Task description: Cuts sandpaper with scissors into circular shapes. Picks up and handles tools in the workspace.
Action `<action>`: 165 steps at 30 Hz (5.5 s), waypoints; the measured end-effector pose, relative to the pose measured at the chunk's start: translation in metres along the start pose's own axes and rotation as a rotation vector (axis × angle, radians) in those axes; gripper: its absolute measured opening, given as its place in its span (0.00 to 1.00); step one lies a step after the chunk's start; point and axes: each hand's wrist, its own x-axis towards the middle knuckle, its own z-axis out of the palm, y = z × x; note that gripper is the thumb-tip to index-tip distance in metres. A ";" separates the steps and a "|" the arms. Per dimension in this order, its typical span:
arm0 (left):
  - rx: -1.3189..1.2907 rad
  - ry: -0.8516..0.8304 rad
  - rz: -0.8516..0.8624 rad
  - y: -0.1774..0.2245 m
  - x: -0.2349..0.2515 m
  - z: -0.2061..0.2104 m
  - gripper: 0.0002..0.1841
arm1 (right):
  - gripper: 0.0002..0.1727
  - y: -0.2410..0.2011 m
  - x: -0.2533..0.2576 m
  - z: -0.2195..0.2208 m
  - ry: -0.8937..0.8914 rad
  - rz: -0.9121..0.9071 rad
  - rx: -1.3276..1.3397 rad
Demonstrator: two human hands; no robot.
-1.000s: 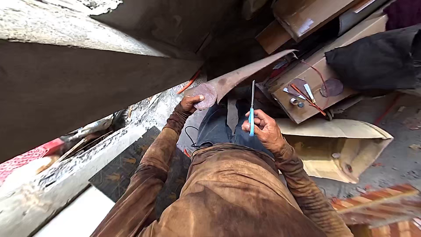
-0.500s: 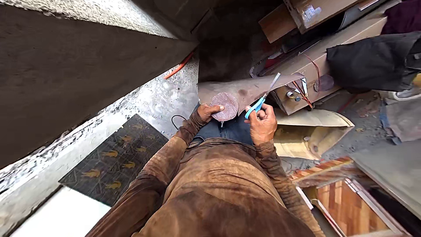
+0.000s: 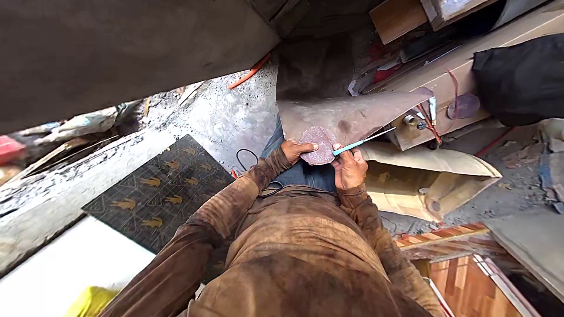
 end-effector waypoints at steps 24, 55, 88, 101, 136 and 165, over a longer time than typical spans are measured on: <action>-0.593 0.977 0.055 -0.107 0.013 0.017 0.29 | 0.27 0.121 0.013 -0.016 0.062 -0.089 -0.235; -0.373 1.149 0.072 -0.165 -0.005 -0.033 0.24 | 0.35 0.057 -0.017 -0.109 -0.759 0.869 -0.232; -0.337 1.115 -0.051 -0.169 -0.012 -0.086 0.28 | 0.21 0.233 -0.028 -0.082 -0.518 0.356 -0.198; -0.360 1.141 -0.127 -0.172 -0.014 -0.100 0.29 | 0.23 0.260 -0.017 -0.088 -0.584 0.416 -0.074; -0.522 1.115 -0.108 -0.175 -0.015 -0.089 0.24 | 0.22 0.230 0.004 -0.091 -0.684 0.448 -0.204; -0.693 1.125 -0.126 -0.182 -0.014 -0.077 0.21 | 0.18 0.219 -0.008 -0.089 -0.621 0.371 -0.273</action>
